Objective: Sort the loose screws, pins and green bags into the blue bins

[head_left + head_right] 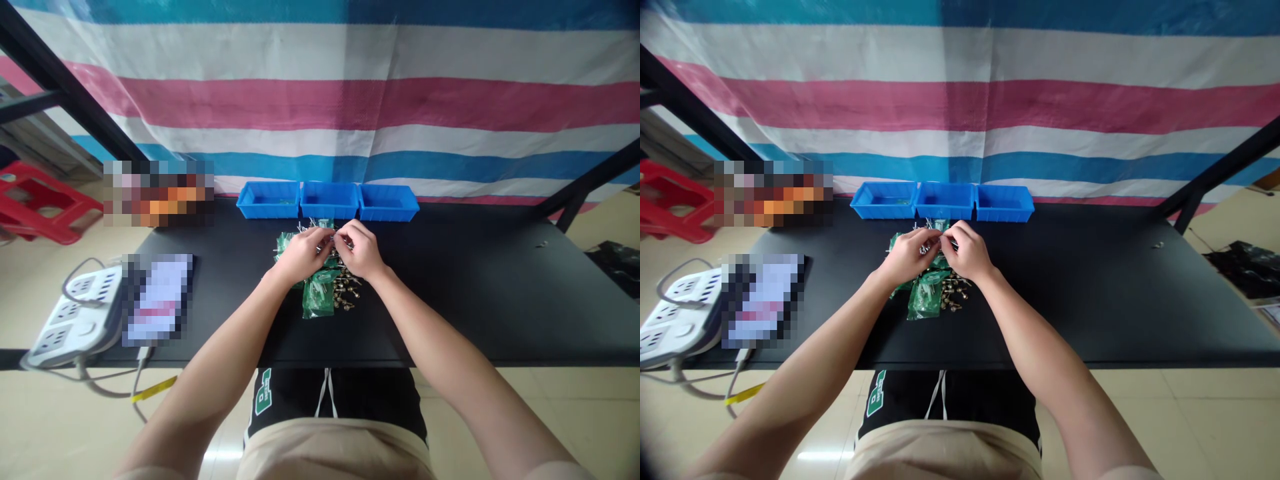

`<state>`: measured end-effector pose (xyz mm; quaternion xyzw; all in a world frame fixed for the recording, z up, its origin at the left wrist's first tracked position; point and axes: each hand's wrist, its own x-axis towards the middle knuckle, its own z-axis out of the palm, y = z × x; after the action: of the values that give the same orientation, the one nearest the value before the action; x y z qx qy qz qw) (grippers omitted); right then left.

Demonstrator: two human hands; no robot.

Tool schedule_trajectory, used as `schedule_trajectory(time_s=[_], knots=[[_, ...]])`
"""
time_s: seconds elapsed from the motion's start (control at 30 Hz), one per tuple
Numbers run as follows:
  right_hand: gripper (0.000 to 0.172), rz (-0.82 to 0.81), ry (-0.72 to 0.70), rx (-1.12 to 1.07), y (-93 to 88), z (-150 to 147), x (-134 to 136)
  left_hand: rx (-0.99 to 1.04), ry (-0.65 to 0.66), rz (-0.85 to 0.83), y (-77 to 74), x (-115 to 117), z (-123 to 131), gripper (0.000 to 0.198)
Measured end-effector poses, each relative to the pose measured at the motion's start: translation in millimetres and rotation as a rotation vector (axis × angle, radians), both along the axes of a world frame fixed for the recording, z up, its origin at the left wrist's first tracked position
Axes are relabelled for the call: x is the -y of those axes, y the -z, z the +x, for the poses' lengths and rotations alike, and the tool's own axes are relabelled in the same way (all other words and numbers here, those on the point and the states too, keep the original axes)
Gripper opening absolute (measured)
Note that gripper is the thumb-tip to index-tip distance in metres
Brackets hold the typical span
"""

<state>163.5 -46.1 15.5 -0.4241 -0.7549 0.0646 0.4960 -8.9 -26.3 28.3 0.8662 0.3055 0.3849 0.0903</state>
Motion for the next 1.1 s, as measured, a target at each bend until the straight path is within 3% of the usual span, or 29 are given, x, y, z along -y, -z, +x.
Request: schedule_trajectory(time_s=[0.17,0.33,0.63,0.83,0.97,1.1], knots=[[0.015,-0.032,-0.005,-0.023,1.6,-1,0,0.095,-0.052,-0.036,-0.2,0,1,0.024],[0.013,-0.071,-0.015,0.054,5.1,-3,-1,0.319,-0.045,-0.224,-1.6,0,2,0.03],[0.015,-0.161,-0.184,0.013,3.3,-5,0,0.353,-0.097,-0.333,-1.8,0,4,0.023],[0.023,-0.292,-0.134,-0.165,-2.6,-6,0,0.35,-0.082,-0.359,1.6,-4,4,0.035],[0.025,-0.432,-0.029,-0.361,0.0,1,-7,0.307,-0.162,-0.335,4.1,-8,1,0.047],[0.025,-0.458,0.086,-0.561,7.8,16,-22,0.188,-0.238,-0.233,4.9,-10,-2,0.044]])
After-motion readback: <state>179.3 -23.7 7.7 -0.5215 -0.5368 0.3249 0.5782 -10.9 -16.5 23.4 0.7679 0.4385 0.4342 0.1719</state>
